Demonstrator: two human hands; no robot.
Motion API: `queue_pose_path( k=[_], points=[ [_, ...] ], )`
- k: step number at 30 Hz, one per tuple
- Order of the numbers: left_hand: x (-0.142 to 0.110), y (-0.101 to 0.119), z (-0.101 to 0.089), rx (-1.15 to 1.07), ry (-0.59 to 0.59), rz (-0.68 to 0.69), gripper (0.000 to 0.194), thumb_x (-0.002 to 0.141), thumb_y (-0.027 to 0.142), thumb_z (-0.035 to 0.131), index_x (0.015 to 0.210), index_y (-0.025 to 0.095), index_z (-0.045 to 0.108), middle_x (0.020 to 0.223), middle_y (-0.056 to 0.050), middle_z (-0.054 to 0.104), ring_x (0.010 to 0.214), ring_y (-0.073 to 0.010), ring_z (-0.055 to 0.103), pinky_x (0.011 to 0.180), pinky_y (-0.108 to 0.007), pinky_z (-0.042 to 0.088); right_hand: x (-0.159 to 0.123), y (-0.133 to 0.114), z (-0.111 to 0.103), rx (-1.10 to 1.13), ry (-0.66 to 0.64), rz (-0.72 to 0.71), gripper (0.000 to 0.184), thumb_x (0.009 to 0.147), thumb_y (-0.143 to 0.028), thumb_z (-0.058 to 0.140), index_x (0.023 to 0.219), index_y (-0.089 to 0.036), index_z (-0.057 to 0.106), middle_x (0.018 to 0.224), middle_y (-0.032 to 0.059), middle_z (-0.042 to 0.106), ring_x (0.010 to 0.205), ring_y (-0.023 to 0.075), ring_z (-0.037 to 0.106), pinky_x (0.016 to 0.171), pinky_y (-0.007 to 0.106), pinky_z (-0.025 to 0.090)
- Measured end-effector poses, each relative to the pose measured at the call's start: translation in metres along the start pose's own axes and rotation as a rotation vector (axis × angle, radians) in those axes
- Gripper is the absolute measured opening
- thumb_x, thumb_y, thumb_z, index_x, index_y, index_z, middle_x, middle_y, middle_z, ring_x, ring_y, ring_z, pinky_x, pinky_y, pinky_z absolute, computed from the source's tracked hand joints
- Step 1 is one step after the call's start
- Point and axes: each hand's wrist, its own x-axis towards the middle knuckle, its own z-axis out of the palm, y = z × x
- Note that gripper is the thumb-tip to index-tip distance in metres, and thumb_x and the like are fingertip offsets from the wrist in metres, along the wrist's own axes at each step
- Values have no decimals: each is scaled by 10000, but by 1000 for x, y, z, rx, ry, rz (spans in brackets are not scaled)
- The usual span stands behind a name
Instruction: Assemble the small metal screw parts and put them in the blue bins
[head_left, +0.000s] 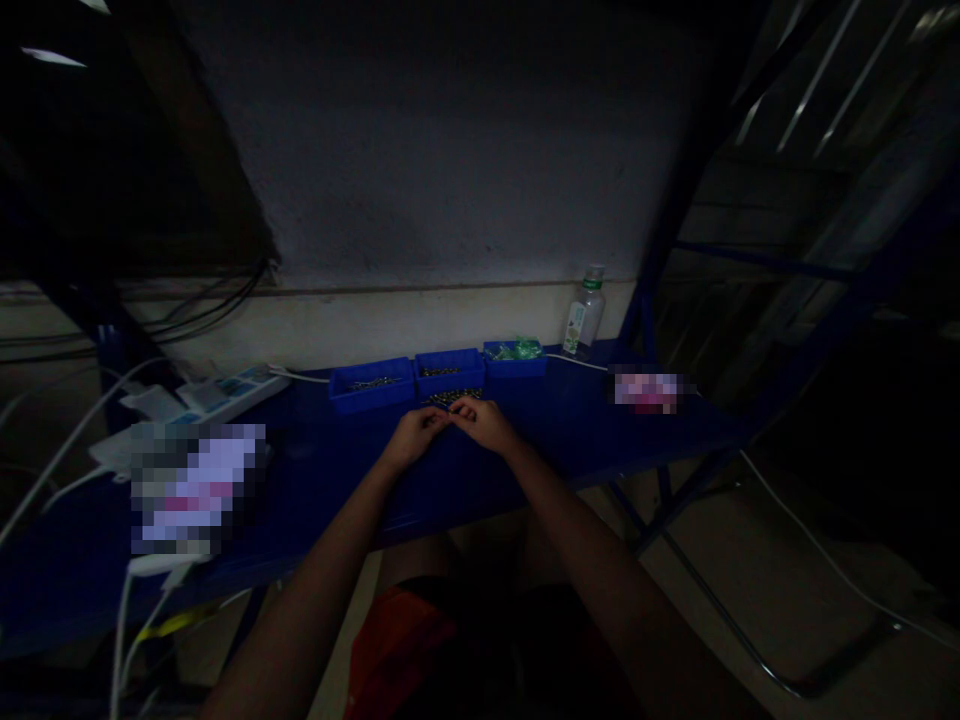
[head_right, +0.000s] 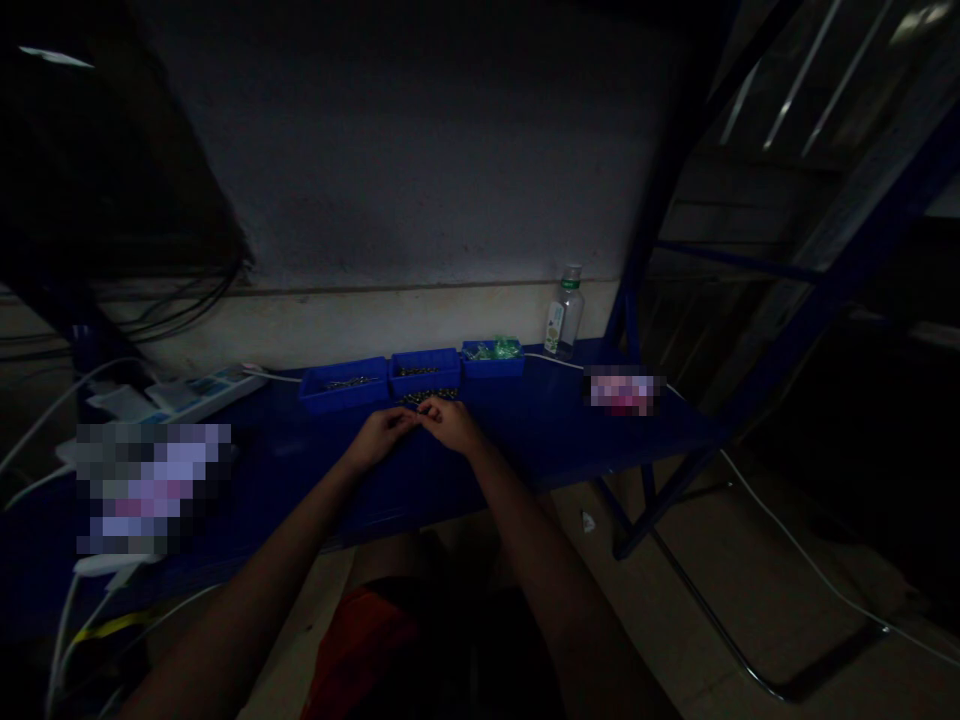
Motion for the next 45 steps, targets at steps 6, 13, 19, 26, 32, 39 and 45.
queue_pose_path(
  k=[6, 13, 19, 26, 32, 39, 45],
  points=[
    [1, -1, 0, -39, 75, 23, 324, 772, 418, 503, 841, 128, 628, 797, -43, 646, 706, -153, 562, 653, -234, 421, 1, 2, 1, -42, 30, 77, 199, 768, -319, 527, 894, -176, 587, 676, -21, 578, 596, 80, 519, 568, 174, 387],
    [-1, 5, 1, -58, 49, 66, 283, 762, 379, 520, 832, 128, 631, 796, -46, 643, 714, -152, 570, 681, -242, 429, -2, 1, 2, -85, -107, 73, 140, 746, -273, 550, 830, -171, 599, 629, -41, 563, 556, 64, 493, 541, 162, 346],
    [-1, 1, 0, -22, 80, 57, 280, 764, 365, 505, 855, 131, 631, 805, -42, 646, 722, -153, 571, 681, -242, 431, -2, 1, 2, -97, -84, 42, 150, 766, -284, 531, 842, -174, 599, 660, -32, 581, 580, 66, 510, 558, 166, 353],
    [-2, 1, 1, 38, 87, 42, 284, 774, 361, 481, 859, 134, 629, 794, -37, 649, 705, -149, 570, 682, -241, 429, -1, -3, -1, -106, 16, 62, 137, 761, -285, 525, 848, -187, 567, 651, -34, 562, 577, 76, 500, 567, 179, 370],
    [-2, 0, 2, 78, -10, 45, 323, 791, 391, 459, 892, 143, 640, 788, -33, 660, 699, -159, 579, 656, -238, 429, -2, -7, -1, -53, -5, 29, 168, 752, -292, 527, 881, -186, 541, 664, -37, 550, 591, 77, 503, 579, 176, 380],
    [-2, 0, 1, 87, -35, 64, 356, 805, 415, 442, 914, 146, 649, 825, -35, 666, 720, -167, 579, 675, -244, 421, -3, -6, -3, -23, -10, -14, 182, 779, -302, 506, 914, -184, 536, 696, -27, 568, 590, 74, 506, 572, 173, 379],
    [-1, 0, 1, 86, -5, 50, 348, 799, 417, 449, 884, 139, 640, 790, -32, 661, 710, -163, 574, 646, -233, 414, -3, -8, -3, -41, -10, 31, 204, 786, -307, 499, 943, -185, 546, 712, -20, 577, 611, 79, 519, 592, 177, 387]
  ],
)
